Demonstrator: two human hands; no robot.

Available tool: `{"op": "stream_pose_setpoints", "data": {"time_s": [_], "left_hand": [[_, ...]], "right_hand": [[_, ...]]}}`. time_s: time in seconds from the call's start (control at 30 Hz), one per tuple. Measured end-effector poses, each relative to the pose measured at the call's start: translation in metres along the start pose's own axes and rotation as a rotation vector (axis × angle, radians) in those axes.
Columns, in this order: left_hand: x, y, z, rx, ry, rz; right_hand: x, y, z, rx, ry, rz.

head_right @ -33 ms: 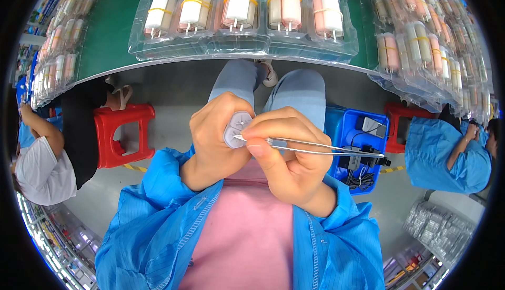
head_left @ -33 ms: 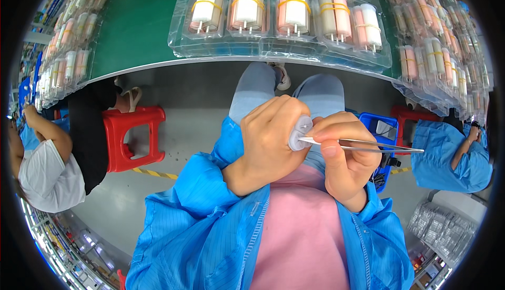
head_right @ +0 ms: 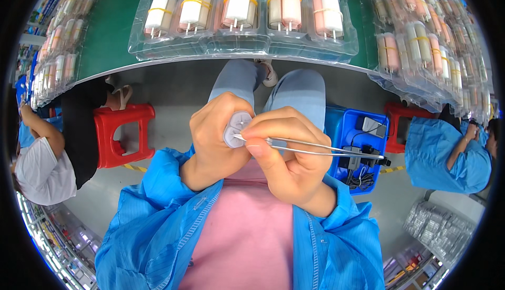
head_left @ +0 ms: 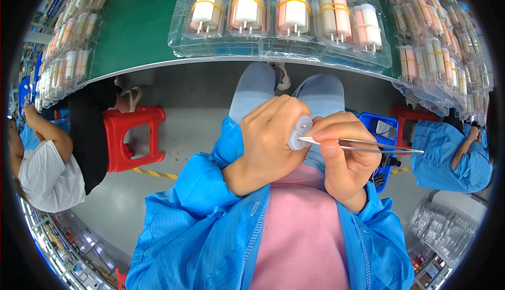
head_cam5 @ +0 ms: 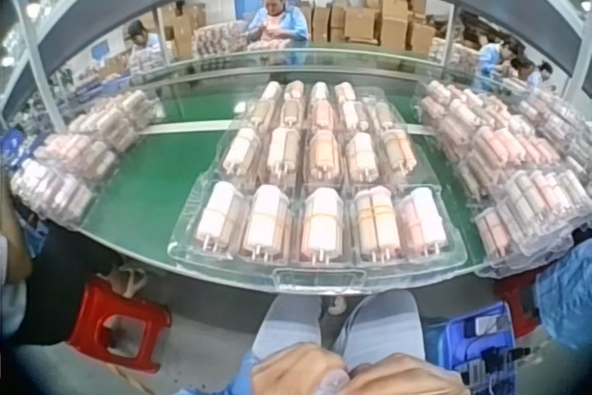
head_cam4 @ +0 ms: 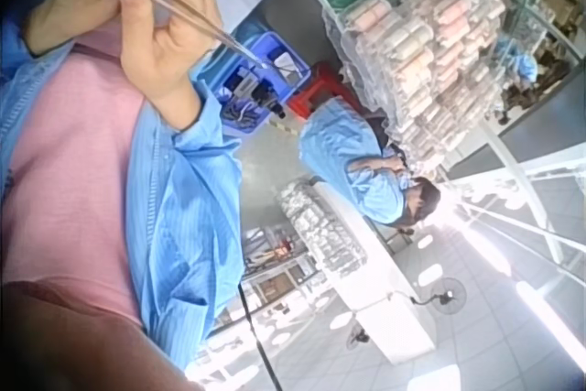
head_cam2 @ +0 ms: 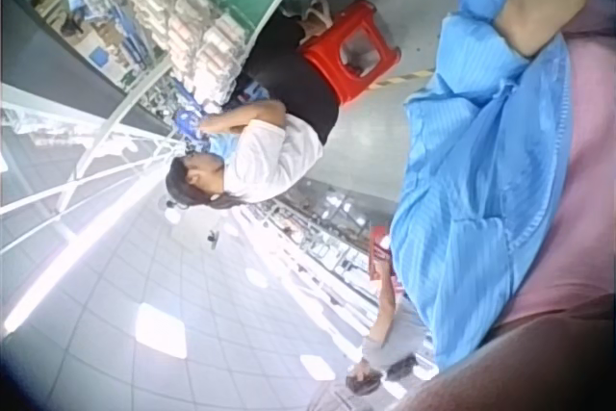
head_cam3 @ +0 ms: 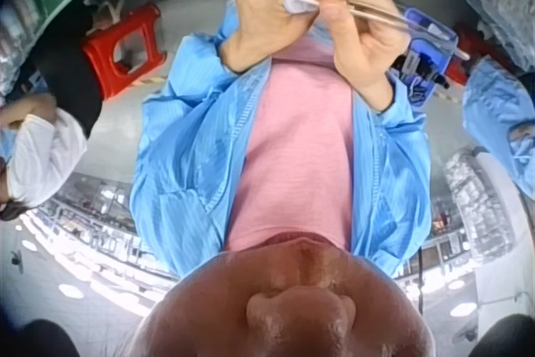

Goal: Assembling small vials by inserting components using tweezers in a production line environment.

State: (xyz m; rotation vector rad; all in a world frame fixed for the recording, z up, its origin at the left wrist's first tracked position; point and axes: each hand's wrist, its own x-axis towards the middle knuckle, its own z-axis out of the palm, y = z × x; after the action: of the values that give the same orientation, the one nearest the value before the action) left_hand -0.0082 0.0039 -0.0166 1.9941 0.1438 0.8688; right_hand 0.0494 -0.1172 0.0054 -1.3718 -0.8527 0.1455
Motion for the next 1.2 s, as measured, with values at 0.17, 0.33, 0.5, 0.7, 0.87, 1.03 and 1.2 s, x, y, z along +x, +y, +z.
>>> {"op": "stream_pose_setpoints", "data": {"time_s": [0.17, 0.33, 0.5, 0.7, 0.87, 1.03, 1.2], "left_hand": [[0.001, 0.001, -0.003, 0.027, -0.025, 0.01], [0.0, 0.002, -0.004, 0.017, -0.03, 0.019], [-0.001, 0.0, -0.004, 0.029, -0.027, 0.045], [-0.001, -0.008, -0.004, 0.206, -0.011, 0.213], [-0.001, -0.001, -0.006, 0.105, -0.04, 0.078], [-0.001, 0.006, -0.007, -0.069, -0.065, -0.071], [-0.004, 0.005, -0.003, -0.173, -0.053, -0.112]], "right_hand": [[0.006, -0.004, -0.001, -0.16, -0.069, -0.096], [0.007, -0.008, 0.001, -0.209, -0.073, -0.127], [0.005, -0.01, 0.001, -0.198, -0.058, -0.088], [0.013, -0.022, 0.0, -0.303, -0.126, -0.085], [0.007, -0.018, -0.002, -0.13, -0.071, 0.015], [0.0, -0.01, -0.006, 0.096, 0.06, 0.086], [0.005, -0.008, -0.005, 0.044, 0.032, 0.05]]}}
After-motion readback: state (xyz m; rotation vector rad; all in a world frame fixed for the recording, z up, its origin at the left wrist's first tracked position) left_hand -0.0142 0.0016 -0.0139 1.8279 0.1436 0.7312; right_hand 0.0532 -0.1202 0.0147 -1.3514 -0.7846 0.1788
